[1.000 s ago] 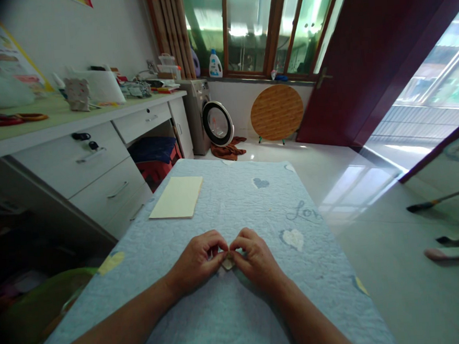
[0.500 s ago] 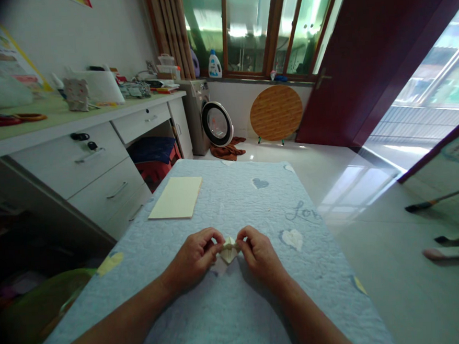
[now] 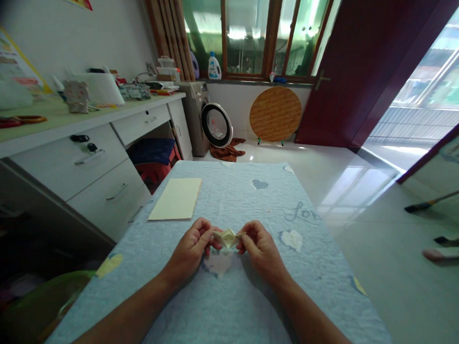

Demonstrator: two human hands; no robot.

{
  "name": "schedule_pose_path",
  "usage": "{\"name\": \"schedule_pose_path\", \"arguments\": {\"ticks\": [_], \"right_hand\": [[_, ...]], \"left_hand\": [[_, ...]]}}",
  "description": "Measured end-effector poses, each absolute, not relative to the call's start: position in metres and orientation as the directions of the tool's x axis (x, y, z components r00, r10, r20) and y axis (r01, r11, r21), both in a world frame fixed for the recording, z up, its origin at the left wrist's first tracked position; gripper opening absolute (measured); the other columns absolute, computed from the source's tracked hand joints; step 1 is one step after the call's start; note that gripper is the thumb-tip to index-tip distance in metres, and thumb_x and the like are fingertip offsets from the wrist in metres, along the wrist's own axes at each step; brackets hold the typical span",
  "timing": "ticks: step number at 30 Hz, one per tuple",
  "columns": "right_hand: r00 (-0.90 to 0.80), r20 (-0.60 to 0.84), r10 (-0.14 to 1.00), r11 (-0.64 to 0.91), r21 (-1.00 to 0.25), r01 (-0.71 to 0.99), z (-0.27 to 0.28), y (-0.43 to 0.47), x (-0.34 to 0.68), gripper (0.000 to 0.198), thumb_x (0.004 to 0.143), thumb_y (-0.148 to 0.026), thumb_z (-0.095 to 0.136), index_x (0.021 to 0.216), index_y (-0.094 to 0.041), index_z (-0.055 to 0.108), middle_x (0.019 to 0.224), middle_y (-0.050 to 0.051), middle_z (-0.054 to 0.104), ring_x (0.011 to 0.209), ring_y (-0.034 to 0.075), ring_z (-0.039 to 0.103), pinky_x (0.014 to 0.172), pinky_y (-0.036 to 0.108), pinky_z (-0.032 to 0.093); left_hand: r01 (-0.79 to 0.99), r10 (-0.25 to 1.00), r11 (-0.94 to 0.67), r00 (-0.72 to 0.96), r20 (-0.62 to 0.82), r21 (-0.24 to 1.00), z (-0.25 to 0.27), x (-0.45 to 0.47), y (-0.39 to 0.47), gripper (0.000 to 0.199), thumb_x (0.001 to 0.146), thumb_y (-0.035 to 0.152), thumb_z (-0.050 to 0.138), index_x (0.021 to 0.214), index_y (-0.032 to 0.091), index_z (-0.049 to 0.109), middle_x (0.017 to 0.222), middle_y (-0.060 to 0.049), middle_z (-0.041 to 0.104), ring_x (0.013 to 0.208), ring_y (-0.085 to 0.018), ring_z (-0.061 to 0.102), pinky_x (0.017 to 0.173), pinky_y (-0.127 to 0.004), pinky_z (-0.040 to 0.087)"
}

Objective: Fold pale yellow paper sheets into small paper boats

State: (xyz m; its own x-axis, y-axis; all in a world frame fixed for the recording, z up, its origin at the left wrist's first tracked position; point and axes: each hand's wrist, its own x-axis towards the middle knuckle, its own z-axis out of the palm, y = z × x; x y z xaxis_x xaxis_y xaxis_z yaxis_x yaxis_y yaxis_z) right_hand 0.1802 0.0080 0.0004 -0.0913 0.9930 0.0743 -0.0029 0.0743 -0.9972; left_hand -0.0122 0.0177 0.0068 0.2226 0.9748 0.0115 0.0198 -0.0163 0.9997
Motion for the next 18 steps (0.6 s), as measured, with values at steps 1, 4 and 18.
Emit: {"name": "schedule_pose_path", "arguments": {"ticks": [1, 4, 18], "right_hand": [[-0.087, 0.085, 0.993, 0.085, -0.996, -0.007, -0.0006, 0.0084, 0.1801, 0.021, 0.081, -0.036, 0.064, 0.091, -0.021, 0.054, 0.075, -0.001, 0.063, 0.063, 0.014, 0.061, 0.06, 0.027, 0.051], [-0.105, 0.104, 0.989, 0.109, -0.993, 0.045, -0.0047, 0.0097, 0.1813, 0.02, 0.079, -0.035, 0.065, 0.092, -0.021, 0.057, 0.072, -0.002, 0.062, 0.062, 0.014, 0.06, 0.059, 0.026, 0.049], [-0.08, 0.21, 0.974, 0.224, -0.931, 0.288, -0.0085, 0.0102, 0.1864, 0.009, 0.084, -0.025, 0.051, 0.088, -0.021, 0.058, 0.064, -0.003, 0.055, 0.058, 0.014, 0.052, 0.057, 0.025, 0.041]], "left_hand": [[-0.007, 0.975, -0.007, 0.224, 0.008, 1.0, 0.0053, -0.0118, 0.0183, 0.022, 0.095, 0.041, 0.048, 0.087, 0.021, 0.042, 0.092, -0.004, 0.071, 0.067, -0.012, 0.064, 0.053, -0.02, 0.041], [-0.062, 0.976, 0.013, 0.219, 0.001, 0.998, 0.0031, -0.0108, 0.0194, 0.024, 0.093, 0.042, 0.05, 0.087, 0.021, 0.04, 0.092, -0.003, 0.071, 0.068, -0.012, 0.065, 0.055, -0.021, 0.043], [-0.061, 0.989, 0.033, 0.147, -0.023, 0.998, 0.0022, -0.0125, 0.0224, 0.021, 0.09, 0.039, 0.054, 0.085, 0.02, 0.045, 0.062, 0.005, 0.057, 0.051, -0.009, 0.049, 0.051, -0.019, 0.035]]}}
